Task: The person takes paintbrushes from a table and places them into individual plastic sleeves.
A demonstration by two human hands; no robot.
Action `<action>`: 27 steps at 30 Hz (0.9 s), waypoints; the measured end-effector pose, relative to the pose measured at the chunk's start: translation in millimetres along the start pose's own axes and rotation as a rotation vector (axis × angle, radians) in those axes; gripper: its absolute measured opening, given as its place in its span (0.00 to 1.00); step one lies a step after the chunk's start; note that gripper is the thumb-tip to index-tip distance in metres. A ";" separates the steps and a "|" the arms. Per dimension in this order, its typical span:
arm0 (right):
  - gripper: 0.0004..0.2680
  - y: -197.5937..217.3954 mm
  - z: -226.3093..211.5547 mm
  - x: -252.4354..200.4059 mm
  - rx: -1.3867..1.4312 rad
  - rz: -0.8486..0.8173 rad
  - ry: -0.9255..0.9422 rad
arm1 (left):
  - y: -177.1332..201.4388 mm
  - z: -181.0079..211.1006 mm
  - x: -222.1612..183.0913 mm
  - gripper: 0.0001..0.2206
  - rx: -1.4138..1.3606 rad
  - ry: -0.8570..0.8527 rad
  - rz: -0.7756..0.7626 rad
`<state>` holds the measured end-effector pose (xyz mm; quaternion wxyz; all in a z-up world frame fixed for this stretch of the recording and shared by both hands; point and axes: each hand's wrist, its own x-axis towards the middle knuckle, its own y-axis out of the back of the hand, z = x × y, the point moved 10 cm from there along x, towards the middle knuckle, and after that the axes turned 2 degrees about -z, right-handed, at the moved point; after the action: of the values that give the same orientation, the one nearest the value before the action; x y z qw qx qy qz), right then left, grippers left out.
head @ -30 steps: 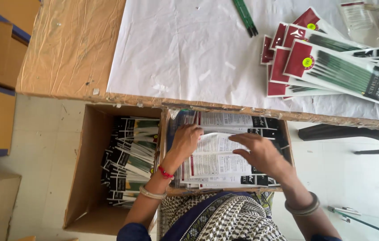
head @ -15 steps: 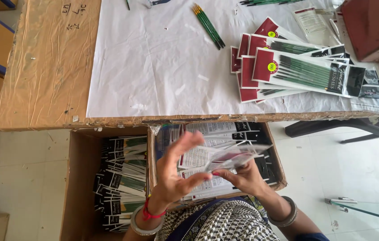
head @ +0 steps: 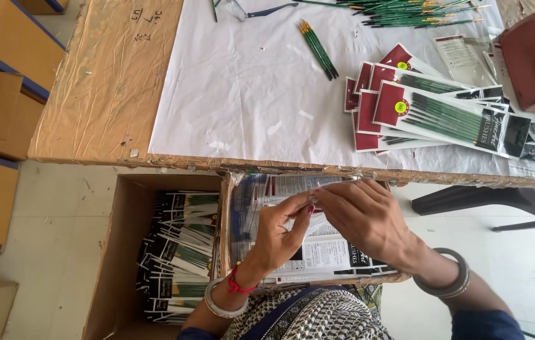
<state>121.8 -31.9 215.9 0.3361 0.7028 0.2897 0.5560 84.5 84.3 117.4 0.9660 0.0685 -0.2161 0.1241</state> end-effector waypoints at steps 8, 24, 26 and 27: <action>0.12 -13.9 -7.7 0.5 -0.042 -0.099 0.140 | -13.9 13.8 -9.2 0.11 0.024 -0.014 -0.088; 0.11 -14.0 118.7 -132.3 0.121 -0.043 -0.853 | -4.1 -8.0 -8.3 0.14 -0.186 0.065 -0.065; 0.15 -39.1 84.1 -97.9 0.809 0.130 -0.741 | -6.0 -11.6 -8.0 0.13 -0.203 0.088 -0.060; 0.15 -48.8 84.7 -106.1 0.810 0.135 -0.748 | -5.5 -6.4 -9.7 0.13 -0.203 0.092 -0.068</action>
<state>180.1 -97.9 101.7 0.0828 0.9425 0.2953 0.1331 80.0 78.2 107.1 0.9805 -0.0281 -0.1806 0.0718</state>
